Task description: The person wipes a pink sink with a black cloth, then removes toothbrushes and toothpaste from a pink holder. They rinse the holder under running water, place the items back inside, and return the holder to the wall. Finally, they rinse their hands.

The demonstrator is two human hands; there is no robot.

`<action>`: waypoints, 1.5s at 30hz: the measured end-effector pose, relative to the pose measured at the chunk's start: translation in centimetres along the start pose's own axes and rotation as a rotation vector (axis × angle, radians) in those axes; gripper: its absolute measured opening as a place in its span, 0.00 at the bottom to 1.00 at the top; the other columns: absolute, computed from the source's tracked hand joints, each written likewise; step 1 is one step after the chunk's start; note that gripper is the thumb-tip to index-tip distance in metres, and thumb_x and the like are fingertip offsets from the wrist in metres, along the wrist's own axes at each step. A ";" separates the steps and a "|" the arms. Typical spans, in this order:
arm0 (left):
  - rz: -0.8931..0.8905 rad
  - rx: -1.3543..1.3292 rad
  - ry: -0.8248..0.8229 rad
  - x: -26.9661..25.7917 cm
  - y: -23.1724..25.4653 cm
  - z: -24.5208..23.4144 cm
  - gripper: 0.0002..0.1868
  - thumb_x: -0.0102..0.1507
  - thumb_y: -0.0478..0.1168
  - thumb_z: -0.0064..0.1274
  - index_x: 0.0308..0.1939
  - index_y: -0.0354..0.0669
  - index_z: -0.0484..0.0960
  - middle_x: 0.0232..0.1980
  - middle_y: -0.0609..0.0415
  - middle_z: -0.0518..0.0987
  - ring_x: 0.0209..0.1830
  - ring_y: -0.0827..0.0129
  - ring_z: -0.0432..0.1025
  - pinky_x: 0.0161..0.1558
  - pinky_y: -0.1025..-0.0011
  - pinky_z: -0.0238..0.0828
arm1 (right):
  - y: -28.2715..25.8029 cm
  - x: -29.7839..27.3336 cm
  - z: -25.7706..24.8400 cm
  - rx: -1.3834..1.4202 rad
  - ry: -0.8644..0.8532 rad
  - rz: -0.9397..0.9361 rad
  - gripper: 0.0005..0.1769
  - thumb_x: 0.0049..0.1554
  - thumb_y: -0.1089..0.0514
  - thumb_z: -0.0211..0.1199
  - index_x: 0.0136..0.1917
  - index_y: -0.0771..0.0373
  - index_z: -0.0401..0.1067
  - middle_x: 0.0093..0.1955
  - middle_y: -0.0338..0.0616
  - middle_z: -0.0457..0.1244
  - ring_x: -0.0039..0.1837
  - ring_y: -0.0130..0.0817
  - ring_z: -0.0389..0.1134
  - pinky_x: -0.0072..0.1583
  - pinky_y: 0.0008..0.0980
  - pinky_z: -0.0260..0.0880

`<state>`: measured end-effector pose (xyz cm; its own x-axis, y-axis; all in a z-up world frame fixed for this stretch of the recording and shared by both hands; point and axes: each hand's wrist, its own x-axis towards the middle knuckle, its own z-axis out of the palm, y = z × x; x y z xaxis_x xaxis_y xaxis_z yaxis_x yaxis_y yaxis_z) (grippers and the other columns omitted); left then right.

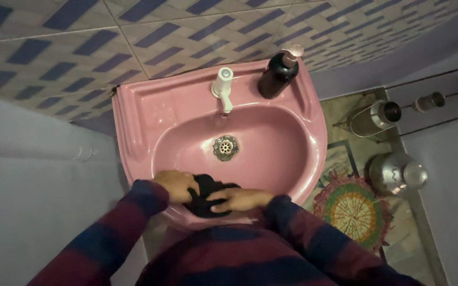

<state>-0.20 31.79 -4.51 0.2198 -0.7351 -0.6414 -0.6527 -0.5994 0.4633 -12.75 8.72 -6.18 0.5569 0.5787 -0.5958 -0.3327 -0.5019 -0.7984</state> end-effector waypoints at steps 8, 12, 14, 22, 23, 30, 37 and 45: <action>0.374 -0.320 0.015 3.4 3.8 6.0 0.32 0.66 0.54 0.50 0.74 0.61 0.66 0.73 0.42 0.66 0.73 0.45 0.61 0.70 0.52 0.56 | -1.6 -9.9 -2.4 -0.440 0.168 0.122 0.19 0.60 0.44 0.60 0.59 0.54 0.75 0.56 0.48 0.69 0.61 0.47 0.69 0.63 0.43 0.66; 0.288 -0.044 0.218 9.9 8.8 7.2 0.37 0.70 0.57 0.47 0.80 0.63 0.51 0.77 0.37 0.57 0.73 0.36 0.56 0.70 0.46 0.51 | 2.5 -11.7 -5.6 -0.944 0.399 0.252 0.18 0.51 0.51 0.63 0.56 0.44 0.79 0.61 0.44 0.67 0.66 0.44 0.64 0.73 0.53 0.51; 0.176 -0.037 0.268 12.1 10.5 6.1 0.35 0.69 0.54 0.46 0.79 0.65 0.55 0.77 0.39 0.59 0.69 0.41 0.62 0.66 0.48 0.60 | 4.9 -11.5 -6.7 -1.243 0.658 0.127 0.18 0.47 0.54 0.64 0.52 0.43 0.81 0.63 0.51 0.65 0.67 0.45 0.63 0.74 0.59 0.46; 0.017 0.030 0.254 7.9 7.2 1.9 0.26 0.65 0.48 0.52 0.69 0.66 0.73 0.59 0.47 0.76 0.56 0.49 0.75 0.56 0.51 0.73 | 7.8 -3.1 -3.9 -0.814 0.559 0.330 0.30 0.51 0.52 0.63 0.67 0.55 0.68 0.68 0.50 0.61 0.71 0.50 0.60 0.72 0.51 0.56; 0.006 0.017 0.238 6.7 6.5 1.8 0.25 0.64 0.48 0.53 0.67 0.65 0.75 0.58 0.46 0.76 0.56 0.49 0.75 0.55 0.52 0.73 | 7.3 -2.7 -3.0 -0.720 0.506 0.327 0.32 0.52 0.50 0.64 0.69 0.56 0.66 0.69 0.52 0.60 0.71 0.52 0.60 0.70 0.48 0.60; 0.018 -0.016 -0.045 1.8 1.9 -0.3 0.29 0.52 0.46 0.67 0.59 0.62 0.82 0.55 0.47 0.81 0.59 0.52 0.74 0.60 0.58 0.69 | 2.1 -3.5 1.6 -0.238 0.313 0.075 0.34 0.52 0.47 0.66 0.69 0.60 0.67 0.69 0.54 0.63 0.69 0.50 0.64 0.69 0.44 0.63; 0.235 -0.210 -0.015 5.5 5.1 1.5 0.30 0.55 0.47 0.66 0.62 0.56 0.81 0.60 0.44 0.80 0.61 0.50 0.73 0.63 0.59 0.67 | 0.2 -8.0 -1.5 -0.649 0.379 0.371 0.27 0.44 0.55 0.69 0.59 0.50 0.78 0.56 0.48 0.67 0.63 0.49 0.63 0.65 0.47 0.61; 0.300 -0.091 0.590 13.5 13.2 -1.3 0.16 0.61 0.38 0.55 0.53 0.52 0.77 0.51 0.42 0.73 0.45 0.45 0.74 0.44 0.51 0.73 | 2.1 -11.3 -10.3 -1.278 0.980 0.344 0.11 0.53 0.58 0.57 0.50 0.56 0.74 0.50 0.46 0.63 0.56 0.43 0.65 0.55 0.40 0.64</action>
<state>-4.98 13.55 -6.25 0.4149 -0.9087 -0.0465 -0.6892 -0.3472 0.6360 -11.95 -5.50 -0.27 0.9989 -0.0176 -0.0438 -0.0070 -0.9726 0.2323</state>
